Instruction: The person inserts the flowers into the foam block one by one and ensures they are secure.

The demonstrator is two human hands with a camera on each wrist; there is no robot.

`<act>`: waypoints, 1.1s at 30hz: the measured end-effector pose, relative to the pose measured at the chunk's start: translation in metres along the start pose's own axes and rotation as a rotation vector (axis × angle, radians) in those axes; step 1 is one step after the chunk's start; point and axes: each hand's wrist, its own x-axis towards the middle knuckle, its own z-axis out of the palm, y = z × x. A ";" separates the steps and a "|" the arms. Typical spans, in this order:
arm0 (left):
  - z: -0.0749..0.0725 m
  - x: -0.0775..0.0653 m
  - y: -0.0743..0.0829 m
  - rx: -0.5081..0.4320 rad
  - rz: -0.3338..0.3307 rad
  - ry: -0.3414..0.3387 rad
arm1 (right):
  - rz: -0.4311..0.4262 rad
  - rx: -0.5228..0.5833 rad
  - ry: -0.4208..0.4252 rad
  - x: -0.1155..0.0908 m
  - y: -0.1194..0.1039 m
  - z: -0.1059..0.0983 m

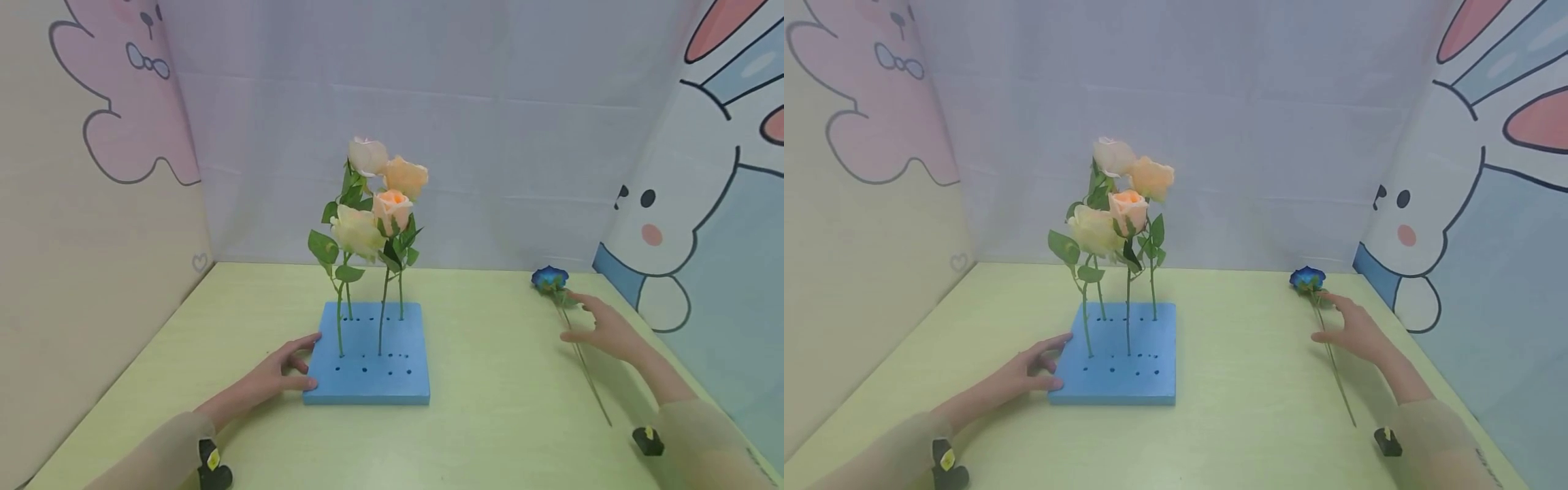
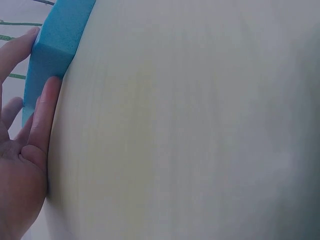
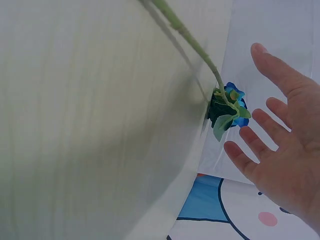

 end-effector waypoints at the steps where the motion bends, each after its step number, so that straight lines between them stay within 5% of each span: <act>1: 0.000 0.000 0.000 0.002 0.001 0.002 | 0.006 -0.002 -0.012 0.000 0.001 0.000; 19: -0.002 -0.001 0.001 0.037 -0.003 -0.001 | 0.101 -0.031 -0.193 0.003 0.019 -0.004; 26: 0.000 -0.001 0.000 0.020 -0.029 0.015 | 0.073 -0.015 -0.244 0.005 0.019 -0.006; 33: 0.000 0.000 0.000 0.018 -0.027 0.018 | 0.219 0.091 -0.323 0.005 0.008 -0.009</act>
